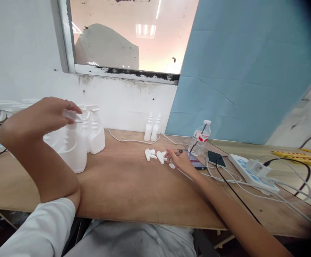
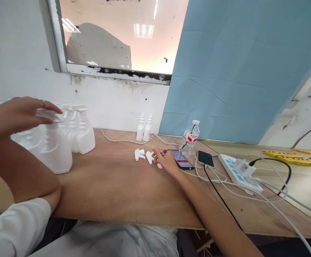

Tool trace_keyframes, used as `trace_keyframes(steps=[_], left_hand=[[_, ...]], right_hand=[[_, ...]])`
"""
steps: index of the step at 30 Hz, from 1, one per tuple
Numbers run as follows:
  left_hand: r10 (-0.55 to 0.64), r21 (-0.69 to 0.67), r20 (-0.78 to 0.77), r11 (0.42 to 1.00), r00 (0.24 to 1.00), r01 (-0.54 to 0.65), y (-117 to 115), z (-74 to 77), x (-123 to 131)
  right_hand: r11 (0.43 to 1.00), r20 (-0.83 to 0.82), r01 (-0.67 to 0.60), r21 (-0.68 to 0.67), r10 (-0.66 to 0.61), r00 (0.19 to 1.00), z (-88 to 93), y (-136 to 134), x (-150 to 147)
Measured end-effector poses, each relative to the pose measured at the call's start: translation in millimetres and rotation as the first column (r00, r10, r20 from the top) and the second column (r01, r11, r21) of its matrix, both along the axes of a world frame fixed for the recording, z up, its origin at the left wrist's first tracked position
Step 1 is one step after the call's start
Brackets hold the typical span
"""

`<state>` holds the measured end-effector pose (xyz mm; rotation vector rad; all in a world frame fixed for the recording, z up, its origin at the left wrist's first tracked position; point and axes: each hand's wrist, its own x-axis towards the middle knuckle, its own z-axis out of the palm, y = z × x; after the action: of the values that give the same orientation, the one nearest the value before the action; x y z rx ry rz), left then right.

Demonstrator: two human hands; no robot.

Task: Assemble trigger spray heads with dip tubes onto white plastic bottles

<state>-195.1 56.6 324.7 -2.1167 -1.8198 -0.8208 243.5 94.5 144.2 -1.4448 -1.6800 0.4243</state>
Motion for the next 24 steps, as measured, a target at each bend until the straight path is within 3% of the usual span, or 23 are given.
trace_keyframes(steps=[3,5,8,11,14,20,22,24], left_hand=[[-0.31,0.084,-0.061,0.946,0.949,0.314,-3.9,3.2,21.6],[-0.432,0.162,-0.111,0.881,0.895,0.445,-4.7,4.0,39.0],[-0.589,0.18,-0.11,0.78,0.8,0.599,-3.9,3.9,67.3],[-0.747,0.213,-0.093,0.631,0.658,0.746,-2.5,2.4,95.3],[-0.83,0.246,-0.07,0.524,0.554,0.816,0.0,-0.4,118.6],[-0.778,0.481,-0.027,0.54,0.627,0.691,25.6,-5.6,135.7],[-0.785,0.45,-0.014,0.548,0.619,0.705,40.2,-8.3,135.7],[-0.804,0.306,-0.009,0.564,0.594,0.767,55.1,-12.3,136.6]], right_hand=[[0.996,-0.026,-0.062,0.06,0.064,0.998,16.4,-4.8,-16.2],[0.986,-0.012,-0.116,0.116,0.118,0.993,33.3,-9.0,-32.4],[0.948,0.016,-0.242,0.208,0.244,0.97,64.1,-15.8,-61.5],[0.876,0.019,-0.372,0.306,0.385,0.923,94.9,-23.4,-89.7],[0.85,0.017,-0.368,0.376,0.391,0.92,119.3,-31.1,-108.5],[0.836,-0.177,-0.221,0.502,0.35,0.92,141.3,-21.8,-103.2],[0.824,-0.275,-0.131,0.551,0.328,0.904,143.2,-10.9,-95.0],[0.824,-0.349,-0.07,0.562,0.313,0.883,143.8,-1.0,-88.2]])
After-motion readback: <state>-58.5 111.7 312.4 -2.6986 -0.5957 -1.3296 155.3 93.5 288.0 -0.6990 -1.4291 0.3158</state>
